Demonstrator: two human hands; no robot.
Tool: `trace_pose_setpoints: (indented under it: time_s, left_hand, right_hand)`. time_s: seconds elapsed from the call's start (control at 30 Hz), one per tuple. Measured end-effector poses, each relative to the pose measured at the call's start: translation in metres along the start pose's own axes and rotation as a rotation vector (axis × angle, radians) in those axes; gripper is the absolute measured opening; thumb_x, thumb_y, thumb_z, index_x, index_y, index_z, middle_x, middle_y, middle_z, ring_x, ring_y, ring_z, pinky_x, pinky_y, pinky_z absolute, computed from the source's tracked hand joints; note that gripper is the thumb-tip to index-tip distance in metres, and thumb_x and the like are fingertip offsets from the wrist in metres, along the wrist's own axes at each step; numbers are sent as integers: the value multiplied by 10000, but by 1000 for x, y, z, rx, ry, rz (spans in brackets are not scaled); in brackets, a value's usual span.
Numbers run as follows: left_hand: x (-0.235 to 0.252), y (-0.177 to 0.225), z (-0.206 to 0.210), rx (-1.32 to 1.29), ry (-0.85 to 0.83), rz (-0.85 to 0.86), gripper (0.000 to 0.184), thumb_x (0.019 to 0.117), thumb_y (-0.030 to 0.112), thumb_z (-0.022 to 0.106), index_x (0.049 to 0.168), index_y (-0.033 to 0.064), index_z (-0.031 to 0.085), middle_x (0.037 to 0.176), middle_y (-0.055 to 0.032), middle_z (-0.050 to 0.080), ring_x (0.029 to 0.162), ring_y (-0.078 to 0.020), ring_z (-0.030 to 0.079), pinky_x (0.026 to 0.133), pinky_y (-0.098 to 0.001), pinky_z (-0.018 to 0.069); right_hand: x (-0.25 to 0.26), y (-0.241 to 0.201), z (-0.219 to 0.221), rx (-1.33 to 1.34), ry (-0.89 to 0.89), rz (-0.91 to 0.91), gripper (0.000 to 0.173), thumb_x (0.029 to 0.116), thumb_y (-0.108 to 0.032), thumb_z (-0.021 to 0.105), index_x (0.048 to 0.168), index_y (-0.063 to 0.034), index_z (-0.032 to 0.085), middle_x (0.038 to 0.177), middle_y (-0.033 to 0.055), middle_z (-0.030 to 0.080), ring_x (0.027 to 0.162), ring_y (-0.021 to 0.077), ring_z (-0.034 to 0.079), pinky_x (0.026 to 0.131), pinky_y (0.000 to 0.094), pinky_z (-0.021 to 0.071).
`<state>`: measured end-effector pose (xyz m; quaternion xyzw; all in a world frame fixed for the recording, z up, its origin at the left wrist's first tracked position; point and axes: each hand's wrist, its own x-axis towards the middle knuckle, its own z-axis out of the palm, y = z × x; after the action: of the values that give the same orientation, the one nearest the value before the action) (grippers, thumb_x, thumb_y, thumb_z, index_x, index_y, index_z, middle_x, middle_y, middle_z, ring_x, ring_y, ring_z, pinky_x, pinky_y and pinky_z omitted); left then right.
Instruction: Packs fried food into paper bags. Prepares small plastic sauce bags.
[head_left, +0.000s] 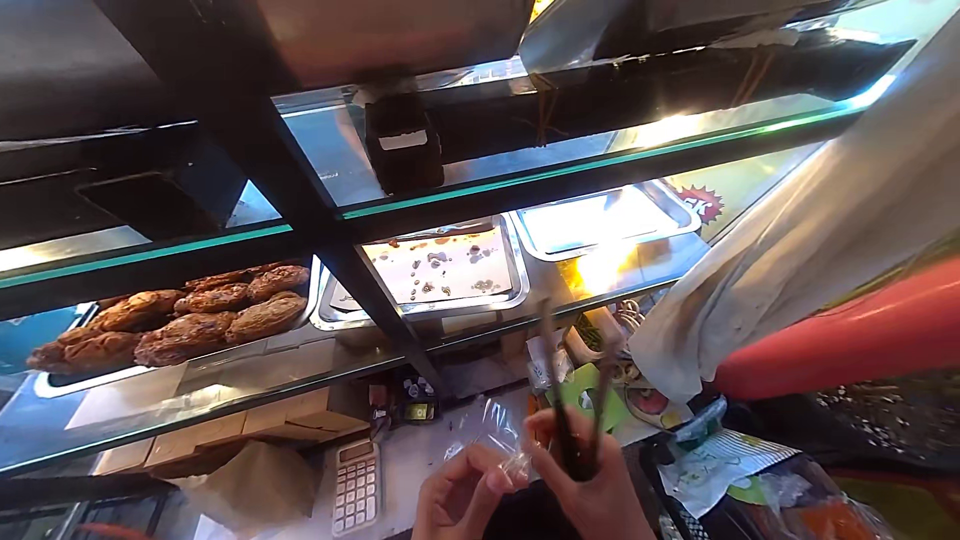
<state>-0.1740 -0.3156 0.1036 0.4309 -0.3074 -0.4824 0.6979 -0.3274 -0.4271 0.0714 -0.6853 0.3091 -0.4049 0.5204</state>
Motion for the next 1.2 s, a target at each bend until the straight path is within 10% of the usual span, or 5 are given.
trace_pose_setpoints:
  time_s: [0.33,0.53,0.7,1.0,1.2]
  left_hand:
    - [7,-11,-21,-753,-45,-290,559,898,181,690,1428,73,553,1201,-193,694,1075,-310,696,958,-476,562]
    - [13,-17,25,545,288,336,629,730,-50,716,1295,-2,443,718,65,577,601,-11,556,556,-177,506]
    - [17,-9,-5,885,293,517,171,832,152,841,969,101,751,999,-19,725,973,-117,703,862,-279,616]
    - [-7,0,-12,-766,-31,-289,295,924,223,654,1147,41,717,1170,-179,705,1132,-287,666,1042,-464,492]
    - [6,1,-17,528,165,465,201,793,35,721,906,146,597,805,83,646,751,9,640,698,-174,574]
  right_hand:
    - [-3,-7,-17,1040,-652,597,209,1027,-265,553,1137,-150,688,901,-17,672,503,-17,458,421,149,361]
    - [-3,-7,12,272,-146,109,263,892,-84,737,1106,-53,587,801,-28,593,591,9,531,499,174,468]
    - [-6,-9,11,20,61,113,276,891,-188,792,1093,-60,654,826,-11,665,563,48,582,462,216,519]
    - [-9,-33,15,649,-163,380,124,1001,-120,656,1092,-44,693,818,10,662,505,2,478,439,164,412]
    - [-29,-44,40,486,-131,199,218,921,-93,727,1096,-62,601,851,-26,610,600,4,507,509,173,437]
